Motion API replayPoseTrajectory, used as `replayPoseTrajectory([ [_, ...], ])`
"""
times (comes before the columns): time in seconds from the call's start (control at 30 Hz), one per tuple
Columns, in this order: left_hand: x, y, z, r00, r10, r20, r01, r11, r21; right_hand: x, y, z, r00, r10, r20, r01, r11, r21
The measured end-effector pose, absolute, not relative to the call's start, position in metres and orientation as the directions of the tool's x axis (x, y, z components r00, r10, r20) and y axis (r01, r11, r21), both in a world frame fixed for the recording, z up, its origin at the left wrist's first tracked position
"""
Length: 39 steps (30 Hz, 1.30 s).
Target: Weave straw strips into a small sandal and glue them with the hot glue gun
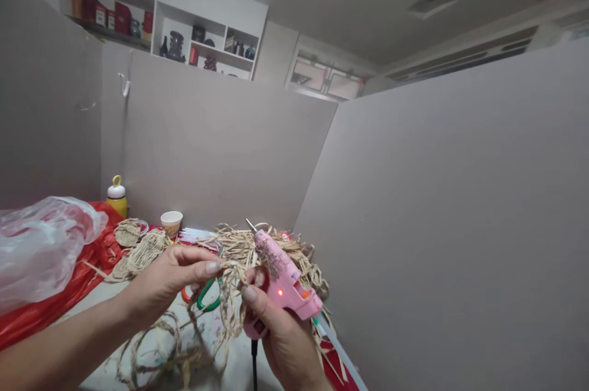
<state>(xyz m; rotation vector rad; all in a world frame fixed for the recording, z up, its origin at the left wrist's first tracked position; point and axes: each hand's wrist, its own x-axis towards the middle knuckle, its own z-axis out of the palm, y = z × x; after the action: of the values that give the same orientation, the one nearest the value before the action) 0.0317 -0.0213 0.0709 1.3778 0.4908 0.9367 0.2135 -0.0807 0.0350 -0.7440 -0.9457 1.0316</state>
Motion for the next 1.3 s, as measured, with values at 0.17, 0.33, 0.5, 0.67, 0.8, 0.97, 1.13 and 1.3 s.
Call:
replayPoseTrajectory([
  [0.17,0.026,-0.015,0.077,0.673,0.736,0.079,-0.229,0.106,0.968,0.211,-0.080,0.035,0.239,0.931,0.278,-0.335,0.347,-0.876],
  [0.33,0.029,-0.018,0.074,0.718,0.690,0.093,-0.221,0.100,0.970,0.209,-0.081,0.034,0.175,0.934,0.310,-0.314,0.352,-0.882],
  [0.5,0.029,-0.003,0.074,0.596,0.789,0.152,-0.345,0.081,0.935,0.210,-0.082,0.040,0.227,0.933,0.277,-0.360,0.345,-0.867],
  [0.67,0.017,0.036,0.068,0.371,0.904,0.212,-0.300,-0.100,0.949,0.213,-0.081,0.043,0.259,0.934,0.246,-0.402,0.336,-0.851],
  [0.8,0.013,0.047,0.067,0.285,0.929,0.238,-0.241,-0.171,0.955,0.213,-0.079,0.040,0.254,0.933,0.256,-0.377,0.340,-0.862],
  [0.97,0.024,0.022,0.072,0.577,0.806,0.133,-0.250,0.019,0.968,0.211,-0.078,0.038,0.237,0.928,0.286,-0.350,0.356,-0.867],
  [1.13,0.038,-0.006,0.064,0.652,0.745,0.142,-0.287,0.070,0.955,0.210,-0.075,0.036,0.238,0.919,0.313,-0.328,0.379,-0.865],
  [1.3,0.045,-0.018,0.059,0.616,0.771,0.161,-0.355,0.089,0.931,0.211,-0.073,0.030,0.183,0.923,0.339,-0.302,0.381,-0.874],
])
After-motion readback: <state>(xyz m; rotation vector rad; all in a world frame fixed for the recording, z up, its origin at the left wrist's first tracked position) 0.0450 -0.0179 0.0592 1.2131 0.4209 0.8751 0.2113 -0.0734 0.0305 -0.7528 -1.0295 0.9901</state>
